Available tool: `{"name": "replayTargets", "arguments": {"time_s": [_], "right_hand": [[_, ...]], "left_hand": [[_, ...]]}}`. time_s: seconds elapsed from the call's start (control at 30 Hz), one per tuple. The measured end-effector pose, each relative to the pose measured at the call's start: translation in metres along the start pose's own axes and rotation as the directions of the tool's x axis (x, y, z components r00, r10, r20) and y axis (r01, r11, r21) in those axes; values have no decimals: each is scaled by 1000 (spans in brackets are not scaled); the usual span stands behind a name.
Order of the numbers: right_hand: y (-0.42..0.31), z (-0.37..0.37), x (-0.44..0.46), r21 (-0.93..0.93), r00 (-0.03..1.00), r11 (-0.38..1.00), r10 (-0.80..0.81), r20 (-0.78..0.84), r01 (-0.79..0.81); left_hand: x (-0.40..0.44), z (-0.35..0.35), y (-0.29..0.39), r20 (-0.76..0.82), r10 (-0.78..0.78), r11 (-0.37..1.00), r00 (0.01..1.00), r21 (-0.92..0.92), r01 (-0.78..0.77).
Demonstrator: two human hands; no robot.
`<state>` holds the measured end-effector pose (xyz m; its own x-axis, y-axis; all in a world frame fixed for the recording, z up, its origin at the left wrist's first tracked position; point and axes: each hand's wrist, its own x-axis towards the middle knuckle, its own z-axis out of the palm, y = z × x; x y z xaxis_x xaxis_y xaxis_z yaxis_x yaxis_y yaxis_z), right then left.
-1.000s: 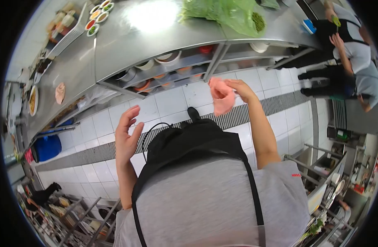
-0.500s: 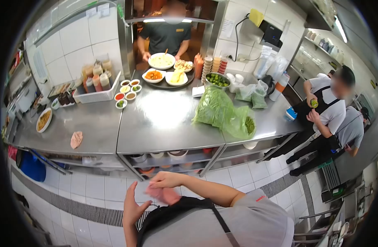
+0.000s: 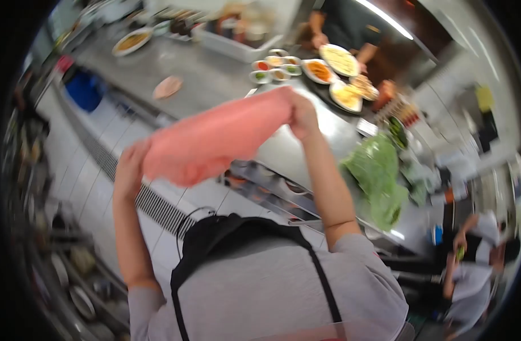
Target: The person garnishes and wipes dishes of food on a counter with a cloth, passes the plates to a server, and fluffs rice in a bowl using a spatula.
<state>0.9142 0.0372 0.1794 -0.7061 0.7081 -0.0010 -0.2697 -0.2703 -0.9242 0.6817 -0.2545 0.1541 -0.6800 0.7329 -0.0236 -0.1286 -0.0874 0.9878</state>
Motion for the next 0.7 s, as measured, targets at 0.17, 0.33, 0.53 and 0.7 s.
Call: {"name": "replayTargets", "arguments": {"time_s": [0.17,0.33,0.53,0.7], "right_hand": [[2,21,53,38,999,999,28,-40,-26],[21,49,91,0,994,998,66,84,-66],[73,159,70,-459,769,881,212,603,117],[112,224,106,-428,670,849,123,732,311]], "left_hand": [[40,1,13,-19,-70,944,997,-325,61],[48,-4,13,-52,-57,921,997,-388,32],[41,31,5,142,232,971,962,23,-238],[44,-56,30,73,297,921,952,242,-306]]}}
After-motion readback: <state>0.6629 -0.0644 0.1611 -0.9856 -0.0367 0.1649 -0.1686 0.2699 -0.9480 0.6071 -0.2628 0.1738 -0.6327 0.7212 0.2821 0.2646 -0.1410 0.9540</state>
